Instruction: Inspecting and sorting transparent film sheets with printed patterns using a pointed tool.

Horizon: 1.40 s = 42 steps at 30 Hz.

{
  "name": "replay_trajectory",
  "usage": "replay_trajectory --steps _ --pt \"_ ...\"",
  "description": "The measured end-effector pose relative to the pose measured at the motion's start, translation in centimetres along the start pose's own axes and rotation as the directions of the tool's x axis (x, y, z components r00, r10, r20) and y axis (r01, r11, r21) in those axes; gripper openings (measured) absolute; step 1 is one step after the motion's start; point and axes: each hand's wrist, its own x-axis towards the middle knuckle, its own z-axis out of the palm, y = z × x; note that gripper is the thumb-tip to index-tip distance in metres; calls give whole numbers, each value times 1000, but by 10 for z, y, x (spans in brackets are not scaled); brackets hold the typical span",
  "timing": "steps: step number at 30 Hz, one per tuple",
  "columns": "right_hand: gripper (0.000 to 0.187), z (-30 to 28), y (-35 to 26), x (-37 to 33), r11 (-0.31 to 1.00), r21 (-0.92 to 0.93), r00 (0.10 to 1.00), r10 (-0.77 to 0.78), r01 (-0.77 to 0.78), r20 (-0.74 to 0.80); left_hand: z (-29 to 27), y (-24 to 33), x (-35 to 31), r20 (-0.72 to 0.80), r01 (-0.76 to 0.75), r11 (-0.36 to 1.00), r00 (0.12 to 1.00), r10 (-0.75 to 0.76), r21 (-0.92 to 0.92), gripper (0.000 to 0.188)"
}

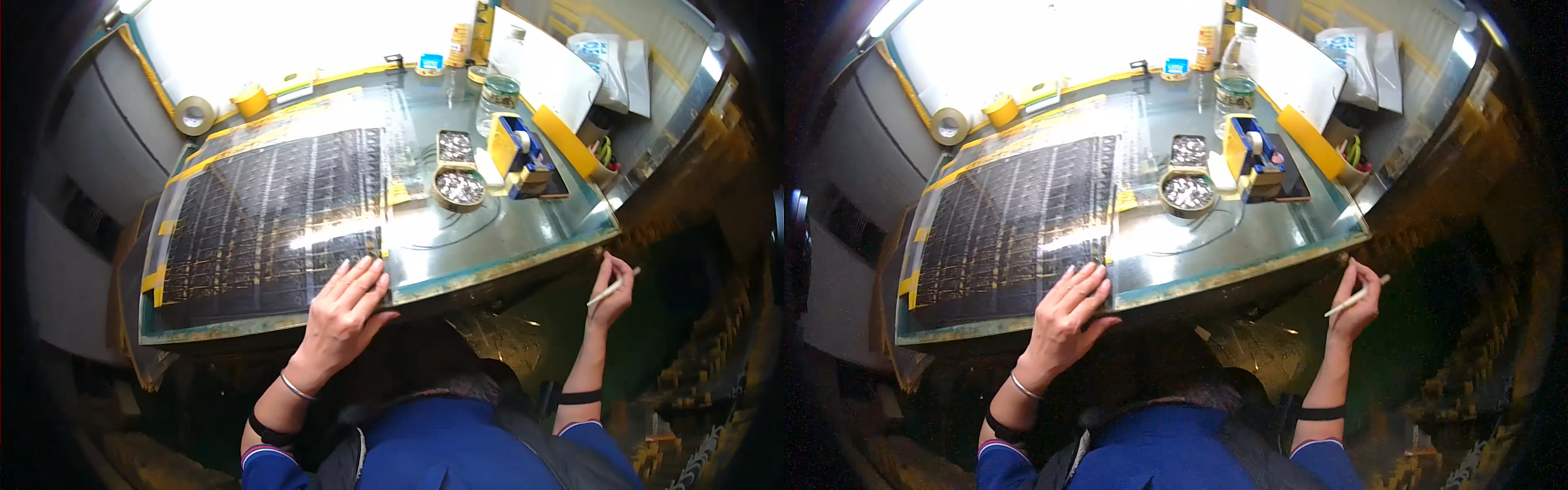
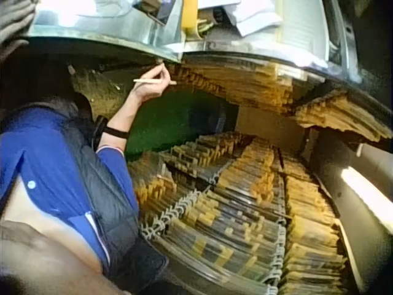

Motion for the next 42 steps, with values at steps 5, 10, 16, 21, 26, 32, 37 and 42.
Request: replay_trajectory --steps 5,10,16,21,26,32,37,42 --pt "8 24 -69 -1 965 226 992 -128 129 -18 -15 -3 -2 -183 48 992 981 -69 -118 24" --pt "21 83 -155 -24 728 584 775 -581 358 250 -67 -21 -11 -583 161 952 760 -289 -262 22" --pt "56 121 -197 -39 478 525 532 -134 -704 836 -132 15 -74 -309 218 809 845 -436 -546 18" --pt "51 150 -192 -49 574 456 480 -121 -681 869 -126 15 -114 251 384 334 891 -377 -861 32" --pt "31 149 -195 -50 789 440 477 -215 -430 852 -116 10 -122 423 461 196 882 -208 -866 37" --pt "11 137 -188 -63 697 608 740 -165 -380 652 -125 10 -104 413 435 551 894 -172 -712 33" --pt "32 139 -177 -60 625 654 789 -95 -428 607 -129 -25 -95 -198 246 969 952 -235 31 21" --pt "49 133 -186 -61 831 502 595 -282 -241 753 -124 -41 -85 -200 425 785 905 -376 450 28"
